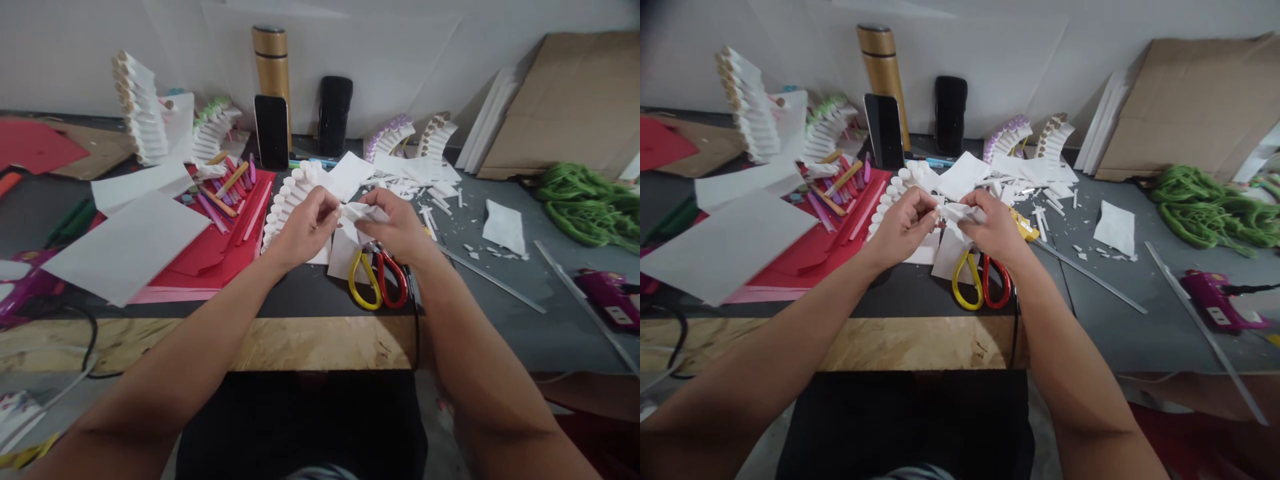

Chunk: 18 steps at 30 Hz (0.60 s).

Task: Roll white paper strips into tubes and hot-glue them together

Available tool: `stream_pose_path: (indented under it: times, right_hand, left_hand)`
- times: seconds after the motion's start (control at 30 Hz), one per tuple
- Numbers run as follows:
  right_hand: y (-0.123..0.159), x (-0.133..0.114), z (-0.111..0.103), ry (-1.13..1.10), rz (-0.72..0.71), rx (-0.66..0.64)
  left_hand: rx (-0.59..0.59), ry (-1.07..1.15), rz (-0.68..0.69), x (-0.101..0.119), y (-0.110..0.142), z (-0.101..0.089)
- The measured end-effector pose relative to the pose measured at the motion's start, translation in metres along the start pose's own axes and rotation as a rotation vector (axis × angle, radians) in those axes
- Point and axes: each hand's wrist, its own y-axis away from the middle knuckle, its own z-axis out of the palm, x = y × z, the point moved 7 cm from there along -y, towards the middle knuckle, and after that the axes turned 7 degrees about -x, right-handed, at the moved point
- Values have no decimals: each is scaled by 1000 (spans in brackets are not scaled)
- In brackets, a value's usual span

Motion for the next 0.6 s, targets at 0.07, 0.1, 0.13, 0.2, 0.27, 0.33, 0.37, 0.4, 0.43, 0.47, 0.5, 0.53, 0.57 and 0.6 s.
stream_pose_path:
  times: [0.07,0.1,0.13,0.2,0.27,0.33,0.37,0.4,0.43,0.47,0.5,0.53,0.57,0.6]
  right_hand:
    - [1,-7,-1,63,-46,-19]
    - [2,-8,0,32,-56,-38]
    - [2,-8,0,-35,-58,-49]
    - [3,-6,-2,-210,-44,-41]
    - [2,-1,-2,-338,-5,-40]
    - [1,5,3,-377,37,-77]
    - [0,8,6,-376,52,-97]
    - [-1,10,8,-366,57,-105]
    - [-1,11,10,-344,48,-96]
    - [-2,10,11,-307,22,-69]
    - [-2,8,10,-250,-19,-24]
    - [-1,3,8,-173,-76,31]
    - [1,-4,6,-82,-146,89]
    - [4,-12,4,13,-222,137]
  left_hand:
    - [-8,59,19,2,-1,0]
    - [-2,69,34,3,-2,-1]
    - [-2,64,49,5,-2,-3]
    - [-20,37,74,7,-2,-4]
    - [-57,21,80,9,-2,-2]
    - [-78,24,75,12,-1,0]
    - [-80,25,72,13,0,2]
    - [-78,24,68,14,0,3]
    - [-70,25,61,15,1,4]
    - [-57,31,53,15,1,5]
    - [-45,42,40,14,1,5]
    - [-33,58,23,12,0,6]
    - [-21,76,5,9,0,6]
    - [-10,94,-12,7,-1,6]
